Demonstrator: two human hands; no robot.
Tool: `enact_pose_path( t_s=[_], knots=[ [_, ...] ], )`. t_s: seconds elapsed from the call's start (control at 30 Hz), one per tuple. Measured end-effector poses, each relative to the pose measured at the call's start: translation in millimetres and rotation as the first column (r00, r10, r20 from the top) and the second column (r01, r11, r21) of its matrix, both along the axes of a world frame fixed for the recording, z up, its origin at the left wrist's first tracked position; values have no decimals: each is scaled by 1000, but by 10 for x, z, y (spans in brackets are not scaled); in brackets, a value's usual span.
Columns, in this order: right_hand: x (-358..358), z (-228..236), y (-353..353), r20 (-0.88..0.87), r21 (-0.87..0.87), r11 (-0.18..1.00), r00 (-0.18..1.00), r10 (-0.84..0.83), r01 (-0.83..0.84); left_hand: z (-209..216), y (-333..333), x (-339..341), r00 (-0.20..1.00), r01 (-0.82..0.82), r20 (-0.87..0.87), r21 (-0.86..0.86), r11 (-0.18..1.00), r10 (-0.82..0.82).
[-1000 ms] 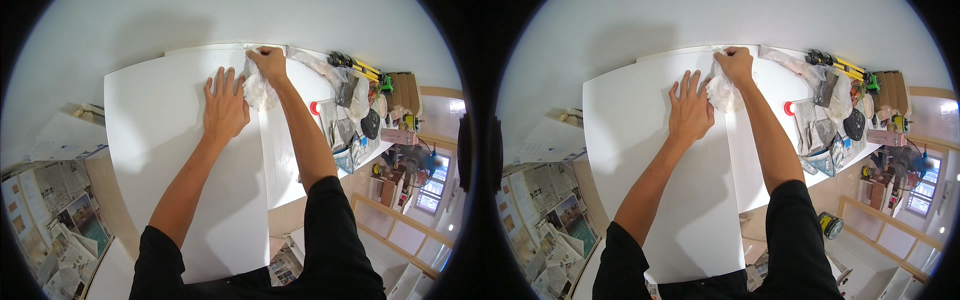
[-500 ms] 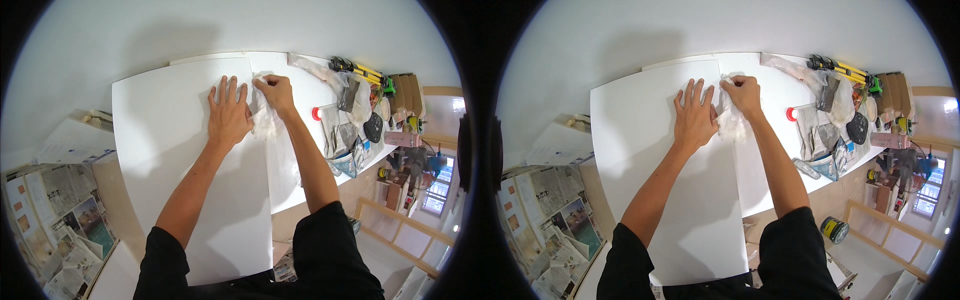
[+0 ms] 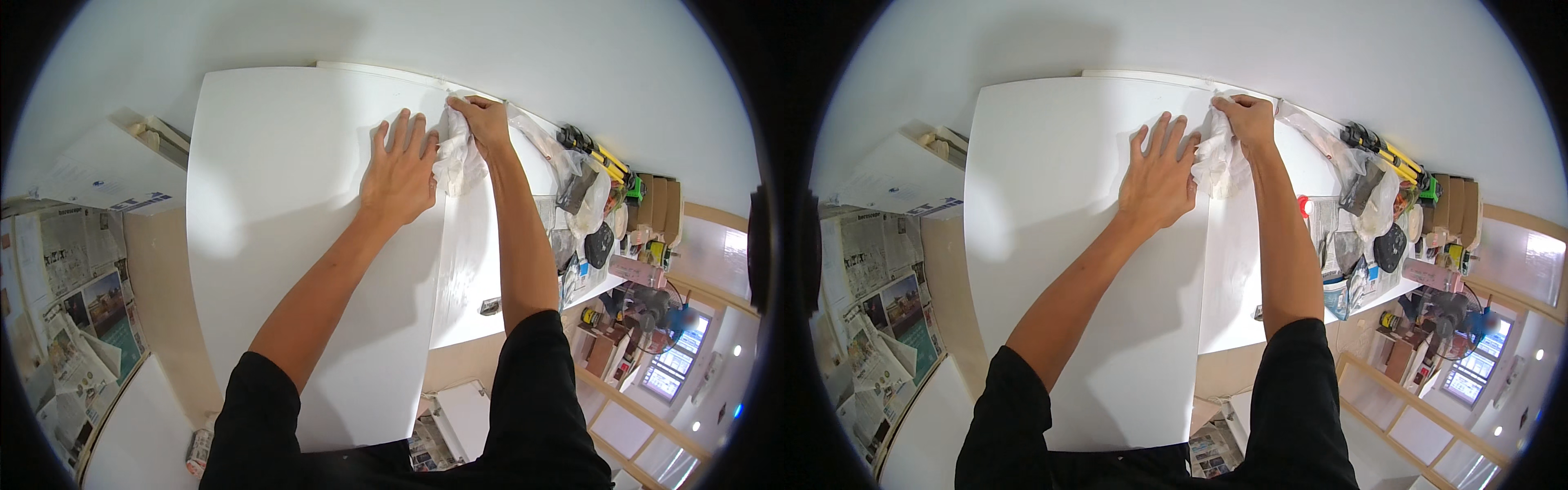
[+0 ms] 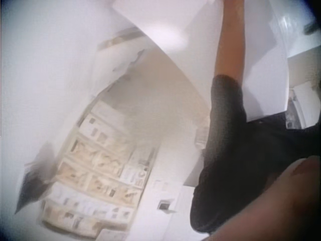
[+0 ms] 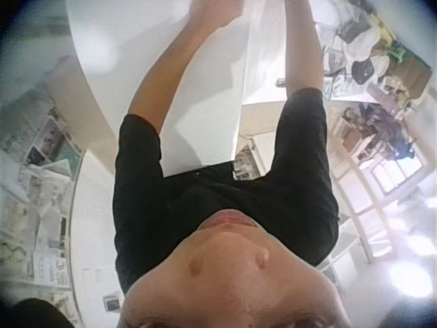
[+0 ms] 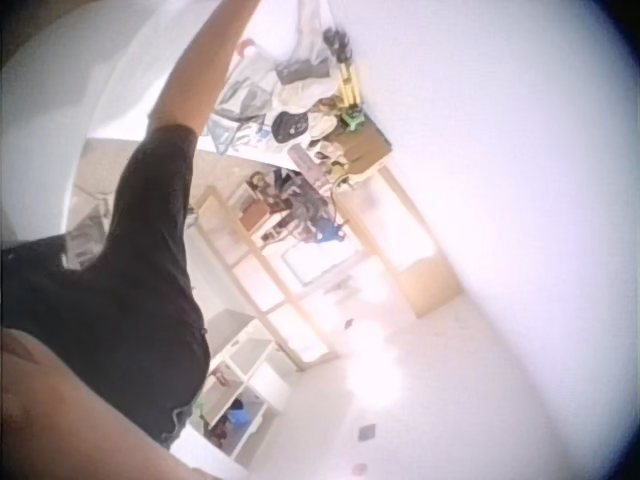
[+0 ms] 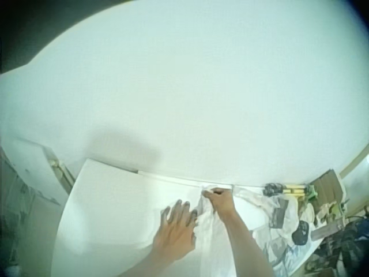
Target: The person handles a white cabinet door, wiping its surface with a cloth and using a utility knife to trim an edge. They then move to a bathroom area and place a putty knife into a sink. The scene includes other workers in the background.
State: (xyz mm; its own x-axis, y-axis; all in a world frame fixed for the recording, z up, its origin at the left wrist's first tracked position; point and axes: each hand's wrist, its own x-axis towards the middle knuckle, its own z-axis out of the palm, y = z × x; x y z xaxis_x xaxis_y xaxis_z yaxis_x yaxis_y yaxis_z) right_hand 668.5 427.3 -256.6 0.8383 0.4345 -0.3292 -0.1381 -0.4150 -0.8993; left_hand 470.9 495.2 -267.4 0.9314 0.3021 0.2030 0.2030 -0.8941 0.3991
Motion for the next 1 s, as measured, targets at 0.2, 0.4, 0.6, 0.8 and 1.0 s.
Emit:
enact_pose_path(
  t_s=[0.2, 0.4, 0.6, 0.8, 1.0],
  knots=[
    [-178, -10, -104, 169, -91, 996, 985, 27, -11, -15, 15, -1, 1000, -13, 6, -6, 1000, 13],
    [-161, -95, -88, 209, -59, 998, 977, 40, -28, -16, 40, -13, 1000, -13, -26, -11, 1000, 13],
    [-8, -59, 47, 161, -23, 1000, 987, 0, 4, -15, 41, -9, 999, 0, -39, -11, 1000, -1],
    [-66, -82, -65, 183, -56, 998, 983, 0, 10, -16, 21, -1, 999, -27, -22, 38, 999, 28],
    [-204, -132, 25, 224, 0, 996, 970, -90, 92, -47, 31, -24, 999, -35, -13, 31, 999, 36]
  ],
)
